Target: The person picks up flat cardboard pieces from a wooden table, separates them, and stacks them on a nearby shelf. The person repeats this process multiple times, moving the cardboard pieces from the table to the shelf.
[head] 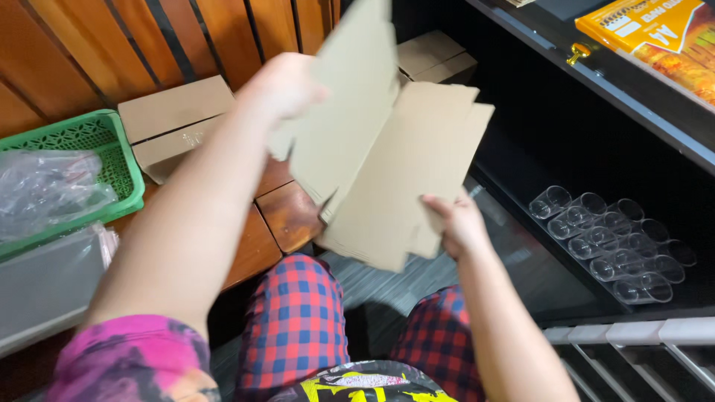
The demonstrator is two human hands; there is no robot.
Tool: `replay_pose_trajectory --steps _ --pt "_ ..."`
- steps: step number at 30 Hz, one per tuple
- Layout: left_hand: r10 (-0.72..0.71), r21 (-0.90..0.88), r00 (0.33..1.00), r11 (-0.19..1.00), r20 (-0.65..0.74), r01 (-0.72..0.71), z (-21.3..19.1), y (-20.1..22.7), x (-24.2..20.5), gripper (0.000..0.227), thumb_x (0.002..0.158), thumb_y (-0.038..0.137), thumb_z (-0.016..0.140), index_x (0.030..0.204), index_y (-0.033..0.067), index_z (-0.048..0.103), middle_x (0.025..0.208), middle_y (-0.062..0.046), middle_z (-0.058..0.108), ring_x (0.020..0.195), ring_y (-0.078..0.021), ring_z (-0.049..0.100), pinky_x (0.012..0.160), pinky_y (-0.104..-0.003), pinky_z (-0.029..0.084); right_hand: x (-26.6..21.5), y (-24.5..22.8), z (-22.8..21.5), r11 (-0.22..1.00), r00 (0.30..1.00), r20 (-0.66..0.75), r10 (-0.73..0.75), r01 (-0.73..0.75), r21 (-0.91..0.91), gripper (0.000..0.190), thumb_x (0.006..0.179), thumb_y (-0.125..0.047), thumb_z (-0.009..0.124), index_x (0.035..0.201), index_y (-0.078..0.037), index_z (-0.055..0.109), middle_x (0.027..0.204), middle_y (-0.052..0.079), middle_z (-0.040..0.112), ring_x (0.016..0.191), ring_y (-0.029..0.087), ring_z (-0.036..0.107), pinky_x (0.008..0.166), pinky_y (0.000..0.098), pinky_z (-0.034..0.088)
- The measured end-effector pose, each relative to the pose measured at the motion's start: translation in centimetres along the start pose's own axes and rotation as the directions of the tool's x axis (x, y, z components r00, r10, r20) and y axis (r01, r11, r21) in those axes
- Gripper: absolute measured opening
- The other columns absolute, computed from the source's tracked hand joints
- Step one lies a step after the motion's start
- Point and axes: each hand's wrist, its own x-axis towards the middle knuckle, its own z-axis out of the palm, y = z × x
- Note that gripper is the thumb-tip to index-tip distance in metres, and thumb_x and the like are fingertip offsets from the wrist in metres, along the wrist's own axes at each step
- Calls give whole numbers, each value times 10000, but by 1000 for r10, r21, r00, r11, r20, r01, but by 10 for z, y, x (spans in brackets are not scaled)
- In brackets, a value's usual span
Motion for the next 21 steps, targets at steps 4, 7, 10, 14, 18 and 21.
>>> replay_pose_trajectory --steps 4,7,10,14,18,21 --pt "-5 -75 998 997 -65 0 2 -95 20 317 852 217 734 1165 165 738 1110 16 749 1005 -163 689 871 -368 508 18 -24 -26 1000 999 40 26 -26 -10 436 793 23 723 1213 -46 630 1135 187 739 936 316 726 823 455 609" --pt "-144 -582 990 805 -5 114 27 -135 8 393 864 168 808 1242 121 711 1084 -172 750 1014 -310 751 912 -554 572 13 -50 -11 993 997 -34 69 -72 -91 428 784 51 785 1177 -57 655 908 142 735 750 326 772 635 422 646" --pt "-280 -721 955 643 92 258 48 -155 -7 432 911 211 785 1312 110 659 1104 -154 754 992 -312 753 879 -575 584 26 -57 -18 985 997 -2 77 -76 -153 446 813 44 762 1234 -43 642 913 124 724 751 307 768 640 417 650" --pt "-315 -742 949 635 6 215 86 -198 6 417 920 182 792 1285 41 648 1079 -181 739 973 -327 743 864 -549 587 56 -50 -38 959 995 24 92 -82 -272 561 854 15 745 1388 -73 599 1008 175 723 794 329 758 678 466 646" --pt "-354 -523 923 822 -154 228 128 -246 35 503 871 310 855 1273 55 691 1067 -156 748 990 -288 747 814 -444 619 73 -33 -51 931 995 -9 100 -97 -351 657 879 -4 741 1496 -110 542 1119 223 704 860 359 741 722 530 631" --pt "-358 -325 898 907 -254 269 145 -269 44 549 828 466 856 1241 127 729 1097 -80 746 1103 -274 711 886 -452 599 71 -26 -50 919 994 -28 108 -110 -379 688 876 -21 755 1518 -121 530 1196 218 691 922 362 729 780 540 622"
